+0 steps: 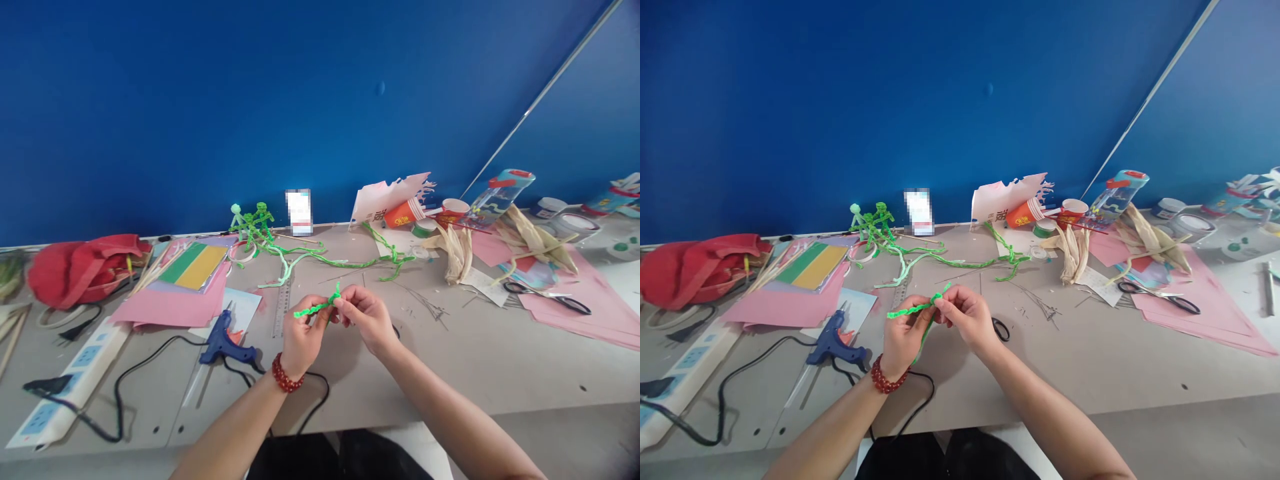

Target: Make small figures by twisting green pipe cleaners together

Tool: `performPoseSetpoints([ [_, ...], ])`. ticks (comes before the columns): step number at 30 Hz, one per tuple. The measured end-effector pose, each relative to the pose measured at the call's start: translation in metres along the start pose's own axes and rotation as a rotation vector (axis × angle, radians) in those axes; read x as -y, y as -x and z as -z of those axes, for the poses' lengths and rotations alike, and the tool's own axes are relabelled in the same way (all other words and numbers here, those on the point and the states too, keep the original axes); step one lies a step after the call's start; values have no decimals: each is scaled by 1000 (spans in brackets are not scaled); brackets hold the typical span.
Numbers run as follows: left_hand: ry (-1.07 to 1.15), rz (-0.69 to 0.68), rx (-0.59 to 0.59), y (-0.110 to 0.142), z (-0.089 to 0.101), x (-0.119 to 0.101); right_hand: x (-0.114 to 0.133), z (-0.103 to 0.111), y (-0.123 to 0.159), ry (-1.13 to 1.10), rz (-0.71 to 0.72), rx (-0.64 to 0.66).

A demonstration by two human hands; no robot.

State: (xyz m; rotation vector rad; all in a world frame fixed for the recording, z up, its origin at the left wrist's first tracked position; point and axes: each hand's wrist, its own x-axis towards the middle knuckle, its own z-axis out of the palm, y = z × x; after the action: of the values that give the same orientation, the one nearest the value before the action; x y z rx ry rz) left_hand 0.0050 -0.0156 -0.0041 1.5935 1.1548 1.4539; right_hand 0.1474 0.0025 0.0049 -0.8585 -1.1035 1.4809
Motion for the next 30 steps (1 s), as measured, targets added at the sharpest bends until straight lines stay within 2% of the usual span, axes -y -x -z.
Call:
performPoseSetpoints([
  [7, 122, 119, 27, -3, 0, 3, -6, 2, 0, -33, 1, 22],
  [10, 248, 185, 26, -8, 0, 2, -5, 2, 0, -21, 25, 10],
  [14, 530, 358, 27, -12, 1, 3, 1, 5, 0, 89, 139, -93],
  [17, 629, 419, 30, -12, 0, 4, 5, 7, 0, 213, 230, -133],
  [22, 548, 326, 90, -8, -2, 5, 9, 6, 1, 366, 340, 3],
  [26, 328, 190, 113, -4, -1, 6, 10, 6, 2, 526, 418, -44],
  [30, 222, 176, 75, -2, -1, 3, 9, 7, 2, 584, 425, -73],
])
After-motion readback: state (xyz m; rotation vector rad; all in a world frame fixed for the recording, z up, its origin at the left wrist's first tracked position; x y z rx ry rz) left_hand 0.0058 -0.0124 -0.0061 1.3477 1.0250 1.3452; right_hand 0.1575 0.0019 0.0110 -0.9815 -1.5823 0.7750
